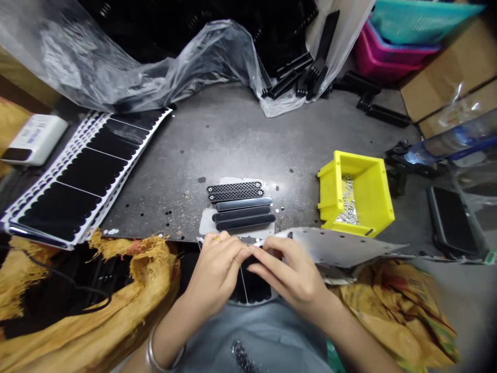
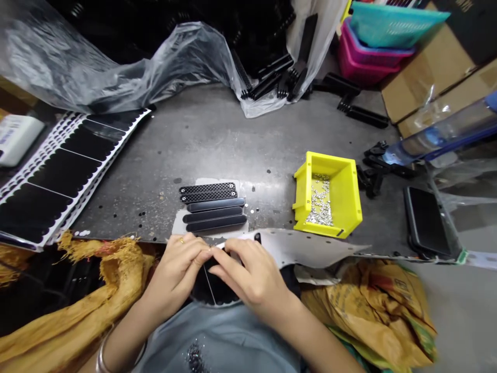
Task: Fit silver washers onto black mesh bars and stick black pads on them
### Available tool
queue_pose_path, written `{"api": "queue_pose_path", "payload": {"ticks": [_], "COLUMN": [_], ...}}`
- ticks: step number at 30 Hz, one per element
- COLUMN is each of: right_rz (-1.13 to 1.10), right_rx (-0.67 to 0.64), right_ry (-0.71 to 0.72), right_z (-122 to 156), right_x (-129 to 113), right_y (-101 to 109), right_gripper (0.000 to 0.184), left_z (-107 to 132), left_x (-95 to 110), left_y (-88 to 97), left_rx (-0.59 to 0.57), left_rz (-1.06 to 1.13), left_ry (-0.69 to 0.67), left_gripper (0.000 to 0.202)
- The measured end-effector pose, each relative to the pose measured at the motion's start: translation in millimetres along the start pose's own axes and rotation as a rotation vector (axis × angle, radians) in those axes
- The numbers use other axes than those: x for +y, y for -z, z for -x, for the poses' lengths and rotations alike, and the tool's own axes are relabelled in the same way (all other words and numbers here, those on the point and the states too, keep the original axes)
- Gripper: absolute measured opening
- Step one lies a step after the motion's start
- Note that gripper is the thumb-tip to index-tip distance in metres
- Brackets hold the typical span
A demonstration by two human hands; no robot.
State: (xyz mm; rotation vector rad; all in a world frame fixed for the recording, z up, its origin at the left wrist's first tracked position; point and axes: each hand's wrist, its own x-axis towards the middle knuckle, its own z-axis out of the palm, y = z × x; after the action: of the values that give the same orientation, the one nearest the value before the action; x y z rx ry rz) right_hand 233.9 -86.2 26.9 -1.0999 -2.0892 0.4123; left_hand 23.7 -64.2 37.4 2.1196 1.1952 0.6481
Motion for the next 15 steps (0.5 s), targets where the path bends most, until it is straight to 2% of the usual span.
{"api": "queue_pose_path", "payload": {"ticks": [3, 6, 8, 10, 12, 13, 15], "right_rz": [-0.125, -0.243, -0.485, -0.697, -0.608, -0.466, -0.176], "right_rx": [0.04, -0.012, -0.059, 0.01, 0.13, 0.148, 0.087], "right_ry": [0.03, 0.059, -0.09, -0.313, -0.419, -0.398, -0.259], "right_z": [-4.8, 3.6, 8.8, 5.3, -10.5, -22.4, -50.4], "right_x": [-5.5, -6.6, -4.0, 2.8, 13.0, 18.8, 30.6], "right_y": [-18.0, -7.3, 10.8, 26.7, 30.8, 27.1, 9.5], "right_gripper": [0.037, 0.027, 0.015, 0.016, 0.016, 0.02, 0.034], "left_z": [-1.0, 0.1, 2.4, 5.1, 6.5, 6.2, 2.6], "left_x": [-3.8, -15.4, -24.7, -32.4, -37.5, -39.5, -44.2], "left_y": [-1.5, -2.3, -3.6, -6.9, -10.3, -10.7, -6.9], "left_rx": [0.047, 0.182, 0.28, 0.317, 0.336, 0.358, 0.442], "left_rz": [-0.019, -0.179, -0.35, -0.472, -0.484, -0.456, -0.379], "left_ry": [0.041, 0.019, -0.045, -0.129, -0.167, -0.156, -0.065], "left_gripper": [0.037, 0.038, 0.034, 0.025, 0.008, 0.005, 0.01]}}
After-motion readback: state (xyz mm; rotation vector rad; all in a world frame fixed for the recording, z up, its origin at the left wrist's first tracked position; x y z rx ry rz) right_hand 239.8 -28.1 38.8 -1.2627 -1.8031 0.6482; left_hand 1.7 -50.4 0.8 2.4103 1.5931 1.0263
